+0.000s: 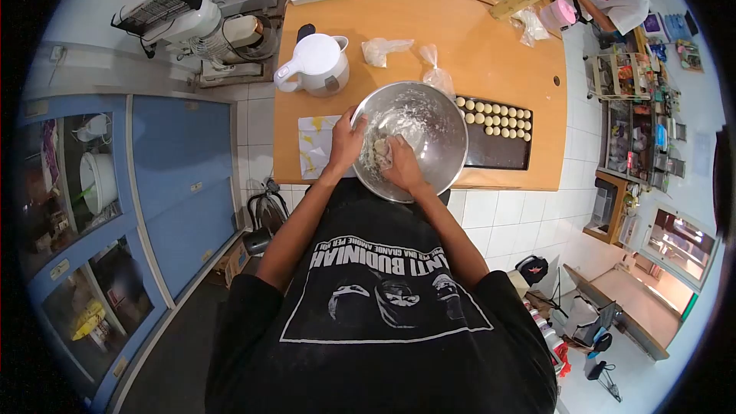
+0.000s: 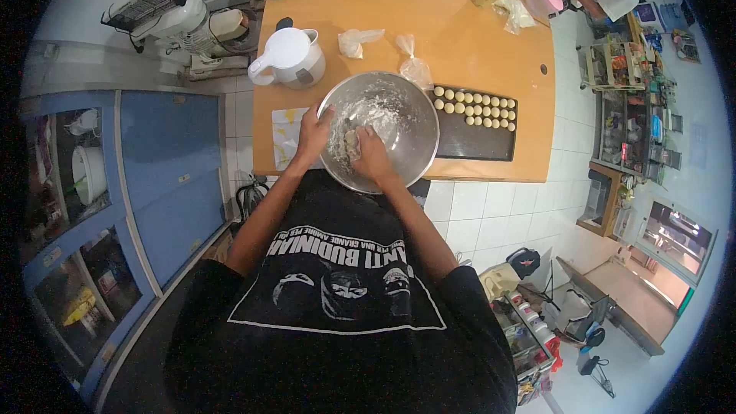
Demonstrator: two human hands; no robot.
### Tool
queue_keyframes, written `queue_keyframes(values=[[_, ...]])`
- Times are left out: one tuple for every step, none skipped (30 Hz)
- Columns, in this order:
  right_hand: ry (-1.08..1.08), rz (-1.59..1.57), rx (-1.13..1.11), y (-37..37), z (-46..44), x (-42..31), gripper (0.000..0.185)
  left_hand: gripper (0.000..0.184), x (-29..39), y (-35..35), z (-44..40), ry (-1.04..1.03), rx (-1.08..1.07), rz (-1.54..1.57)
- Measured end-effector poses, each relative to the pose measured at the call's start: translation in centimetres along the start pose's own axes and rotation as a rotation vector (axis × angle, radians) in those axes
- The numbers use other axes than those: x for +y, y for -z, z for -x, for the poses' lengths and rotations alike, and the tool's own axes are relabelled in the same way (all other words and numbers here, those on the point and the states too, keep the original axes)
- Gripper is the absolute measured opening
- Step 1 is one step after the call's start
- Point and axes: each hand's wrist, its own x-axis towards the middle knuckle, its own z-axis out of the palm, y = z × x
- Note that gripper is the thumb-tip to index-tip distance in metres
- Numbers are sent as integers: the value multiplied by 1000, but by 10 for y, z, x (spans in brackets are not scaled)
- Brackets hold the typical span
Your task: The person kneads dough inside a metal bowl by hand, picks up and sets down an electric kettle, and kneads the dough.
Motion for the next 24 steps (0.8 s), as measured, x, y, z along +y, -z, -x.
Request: queue_keyframes(values=[[-2,-2,3,-2,-3,1,63,36,3,0,0,-3,-12,-3],[-37,19,-22,-3,-5,2,60,36,3,0,0,-4,-15,-5],[-72,41,-47,-3,-7,2,57,36,2,0,-1,5,-5,0],[-76,41,-41,-3,-8,2,57,35,2,-1,-2,14,3,6],[-55,47,-33,-3,-10,2,55,35,1,-1,-2,11,-4,6],[-34,53,-26,-2,-11,0,54,35,2,-1,-1,-10,11,-16],[-37,56,-22,0,-11,-1,54,35,3,-1,-1,-30,29,-39],[-14,81,-14,1,-11,-3,53,35,4,-1,-2,-33,27,-37],[9,105,-8,1,-10,-3,51,35,3,-1,-2,-6,18,-33],[9,107,-8,-1,-8,0,51,35,2,0,-2,21,10,-28],[77,146,45,-2,-6,1,57,35,0,0,-2,21,12,-25],[146,185,97,-3,-3,4,63,35,-1,0,-2,5,7,-6],[150,187,92,7,-2,-6,63,36,-2,0,-1,-10,4,14],[71,144,11,20,0,-16,71,36,-2,0,1,-6,9,17],[-7,101,-70,28,2,-23,79,35,0,-1,2,1,11,33],[-1,103,-76,31,4,-21,79,35,2,-1,2,7,16,48],[-75,141,-149,35,6,-20,84,35,4,0,2,9,25,50],[-149,179,-223,38,8,-22,89,34,4,0,3,-27,39,18],[-144,179,-229,40,11,-24,89,33,5,0,4,-62,52,-15],[-91,228,-178,42,15,-27,88,33,5,1,6,-59,55,-15],[-39,277,-123,44,16,-28,86,33,5,2,6,-38,48,-3],[-40,277,-122,42,16,-26,86,33,5,2,6,-16,39,9],[-34,311,-183,37,15,-24,84,33,5,1,5,-16,37,8],[-29,344,-244,32,14,-24,83,33,4,0,4,-28,37,9]])
